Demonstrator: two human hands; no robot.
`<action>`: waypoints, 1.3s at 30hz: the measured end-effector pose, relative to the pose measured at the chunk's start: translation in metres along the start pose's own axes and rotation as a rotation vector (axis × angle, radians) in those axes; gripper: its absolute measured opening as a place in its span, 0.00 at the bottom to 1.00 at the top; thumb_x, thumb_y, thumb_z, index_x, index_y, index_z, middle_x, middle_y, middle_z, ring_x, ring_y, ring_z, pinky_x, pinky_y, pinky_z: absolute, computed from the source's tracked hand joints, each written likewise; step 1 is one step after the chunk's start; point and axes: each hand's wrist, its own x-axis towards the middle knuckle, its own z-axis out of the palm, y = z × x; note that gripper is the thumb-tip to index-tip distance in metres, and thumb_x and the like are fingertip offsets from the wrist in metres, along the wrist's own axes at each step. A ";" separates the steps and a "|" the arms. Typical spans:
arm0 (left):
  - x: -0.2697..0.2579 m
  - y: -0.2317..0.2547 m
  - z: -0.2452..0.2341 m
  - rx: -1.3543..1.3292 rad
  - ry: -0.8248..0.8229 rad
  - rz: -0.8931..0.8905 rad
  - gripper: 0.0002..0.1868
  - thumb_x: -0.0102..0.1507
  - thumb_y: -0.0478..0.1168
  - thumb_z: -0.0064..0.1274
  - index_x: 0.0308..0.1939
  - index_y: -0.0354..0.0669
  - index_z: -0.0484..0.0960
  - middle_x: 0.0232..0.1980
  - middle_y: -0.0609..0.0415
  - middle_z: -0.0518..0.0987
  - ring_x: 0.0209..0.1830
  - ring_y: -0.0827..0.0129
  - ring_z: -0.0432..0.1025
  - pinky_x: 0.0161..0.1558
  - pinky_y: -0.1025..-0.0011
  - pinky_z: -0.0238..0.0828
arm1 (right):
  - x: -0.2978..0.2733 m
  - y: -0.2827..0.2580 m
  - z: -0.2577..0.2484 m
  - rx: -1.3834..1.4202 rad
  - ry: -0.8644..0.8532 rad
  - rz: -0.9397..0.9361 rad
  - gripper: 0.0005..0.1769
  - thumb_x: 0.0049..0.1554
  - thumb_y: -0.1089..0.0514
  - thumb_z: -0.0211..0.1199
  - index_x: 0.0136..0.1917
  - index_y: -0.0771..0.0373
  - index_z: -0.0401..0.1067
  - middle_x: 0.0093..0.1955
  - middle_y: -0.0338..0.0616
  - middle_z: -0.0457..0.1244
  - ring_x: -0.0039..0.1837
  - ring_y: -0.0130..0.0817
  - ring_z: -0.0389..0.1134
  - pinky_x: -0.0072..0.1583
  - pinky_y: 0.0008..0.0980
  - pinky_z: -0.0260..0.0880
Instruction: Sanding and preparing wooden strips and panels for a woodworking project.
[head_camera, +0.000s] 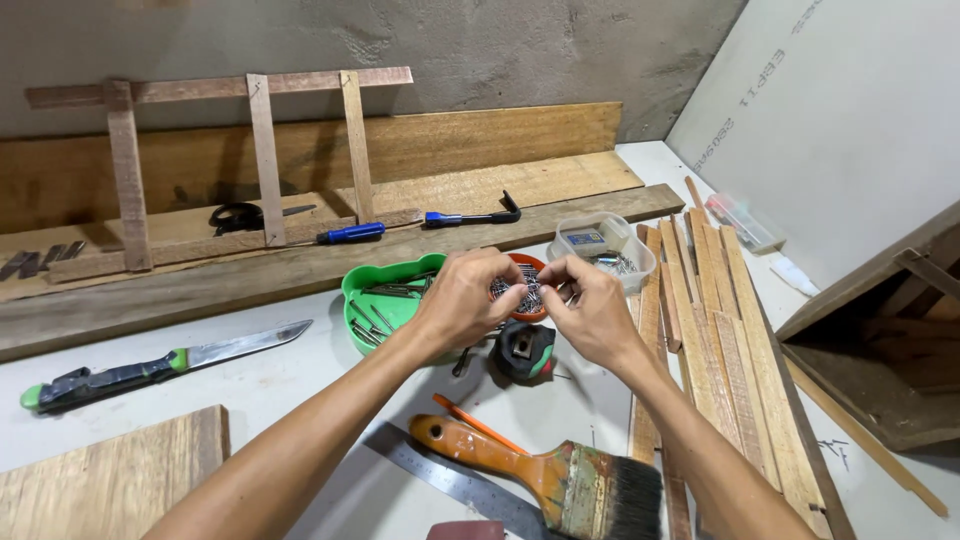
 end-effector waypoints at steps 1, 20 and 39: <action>-0.004 0.003 -0.004 0.002 0.005 0.000 0.08 0.58 0.40 0.63 0.35 0.39 0.84 0.37 0.46 0.83 0.38 0.54 0.78 0.42 0.59 0.75 | -0.004 -0.008 0.000 0.000 -0.002 -0.005 0.09 0.55 0.62 0.63 0.49 0.67 0.75 0.43 0.44 0.71 0.43 0.25 0.72 0.43 0.26 0.75; -0.160 0.073 -0.160 0.165 0.099 -0.199 0.08 0.58 0.40 0.61 0.36 0.38 0.85 0.38 0.49 0.85 0.41 0.60 0.80 0.47 0.62 0.75 | -0.060 -0.177 0.090 0.044 -0.158 -0.361 0.06 0.52 0.62 0.67 0.44 0.65 0.77 0.40 0.44 0.71 0.39 0.31 0.71 0.41 0.31 0.70; -0.288 0.026 -0.288 0.258 0.104 -0.603 0.10 0.61 0.40 0.57 0.41 0.38 0.88 0.36 0.45 0.86 0.33 0.61 0.81 0.39 0.65 0.78 | -0.075 -0.263 0.273 0.193 -0.387 -0.350 0.09 0.52 0.62 0.65 0.47 0.67 0.77 0.43 0.46 0.68 0.42 0.32 0.71 0.45 0.31 0.74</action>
